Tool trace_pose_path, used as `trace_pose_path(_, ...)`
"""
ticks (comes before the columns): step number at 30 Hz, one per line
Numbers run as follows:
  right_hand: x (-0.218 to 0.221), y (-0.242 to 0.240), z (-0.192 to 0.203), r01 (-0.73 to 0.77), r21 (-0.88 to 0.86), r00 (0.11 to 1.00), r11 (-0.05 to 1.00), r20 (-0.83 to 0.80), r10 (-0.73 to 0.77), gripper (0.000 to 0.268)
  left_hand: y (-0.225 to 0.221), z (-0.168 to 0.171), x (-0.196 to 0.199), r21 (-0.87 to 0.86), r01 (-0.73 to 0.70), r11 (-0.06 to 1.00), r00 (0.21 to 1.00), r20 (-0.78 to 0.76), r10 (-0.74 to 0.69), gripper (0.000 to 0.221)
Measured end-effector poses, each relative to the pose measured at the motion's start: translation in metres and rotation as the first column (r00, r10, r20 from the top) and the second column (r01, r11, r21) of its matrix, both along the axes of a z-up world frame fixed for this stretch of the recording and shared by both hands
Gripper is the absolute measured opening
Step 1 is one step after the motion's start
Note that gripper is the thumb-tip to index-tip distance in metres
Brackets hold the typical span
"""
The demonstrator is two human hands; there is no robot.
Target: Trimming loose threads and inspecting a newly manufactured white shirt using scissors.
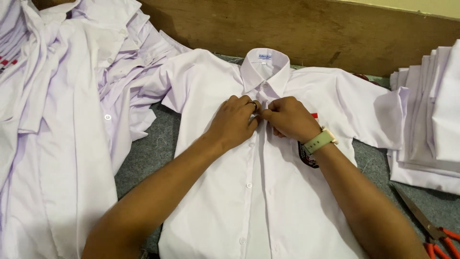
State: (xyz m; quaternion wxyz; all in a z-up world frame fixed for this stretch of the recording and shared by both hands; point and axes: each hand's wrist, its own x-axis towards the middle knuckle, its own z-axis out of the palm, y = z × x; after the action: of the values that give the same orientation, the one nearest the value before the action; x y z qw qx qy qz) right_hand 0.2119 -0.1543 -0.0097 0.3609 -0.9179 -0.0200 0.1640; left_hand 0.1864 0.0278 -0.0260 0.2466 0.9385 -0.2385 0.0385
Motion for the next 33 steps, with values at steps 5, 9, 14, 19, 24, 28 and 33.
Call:
trace_pose_path(5,0.018,-0.012,-0.032,0.013,0.182,1.0,0.983,0.02,-0.017,0.033,-0.001,-0.001,0.0,-0.142,0.007,0.99,1.0,0.004,-0.006,0.016)
trace_pose_path(9,0.013,-0.013,-0.031,0.046,0.325,0.999,0.945,-0.007,-0.046,0.029,-0.005,-0.006,0.004,-0.379,-0.01,0.926,0.999,-0.051,-0.011,0.013)
trace_pose_path(14,0.011,-0.021,-0.027,0.103,0.458,0.993,0.883,-0.106,-0.06,0.021,-0.012,-0.014,0.007,-0.509,-0.107,0.854,0.986,-0.164,0.026,0.012)
trace_pose_path(19,0.014,-0.027,-0.029,0.116,0.533,0.985,0.838,-0.169,-0.029,0.02,-0.015,-0.009,0.01,-0.569,-0.239,0.787,0.938,-0.346,0.034,0.019)
trace_pose_path(24,0.019,-0.034,-0.04,0.104,0.561,0.984,0.821,-0.178,-0.003,0.023,-0.013,-0.008,0.013,-0.602,-0.344,0.721,0.876,-0.481,0.016,0.025)
trace_pose_path(28,0.019,-0.035,-0.037,0.109,0.588,0.982,0.802,-0.189,0.005,0.021,-0.013,-0.01,0.018,-0.586,-0.361,0.726,0.855,-0.519,0.007,0.023)
trace_pose_path(33,0.016,-0.033,-0.032,0.113,0.594,0.98,0.797,-0.196,0.007,0.022,-0.017,-0.005,0.009,-0.645,-0.334,0.688,0.903,-0.429,0.036,0.019)
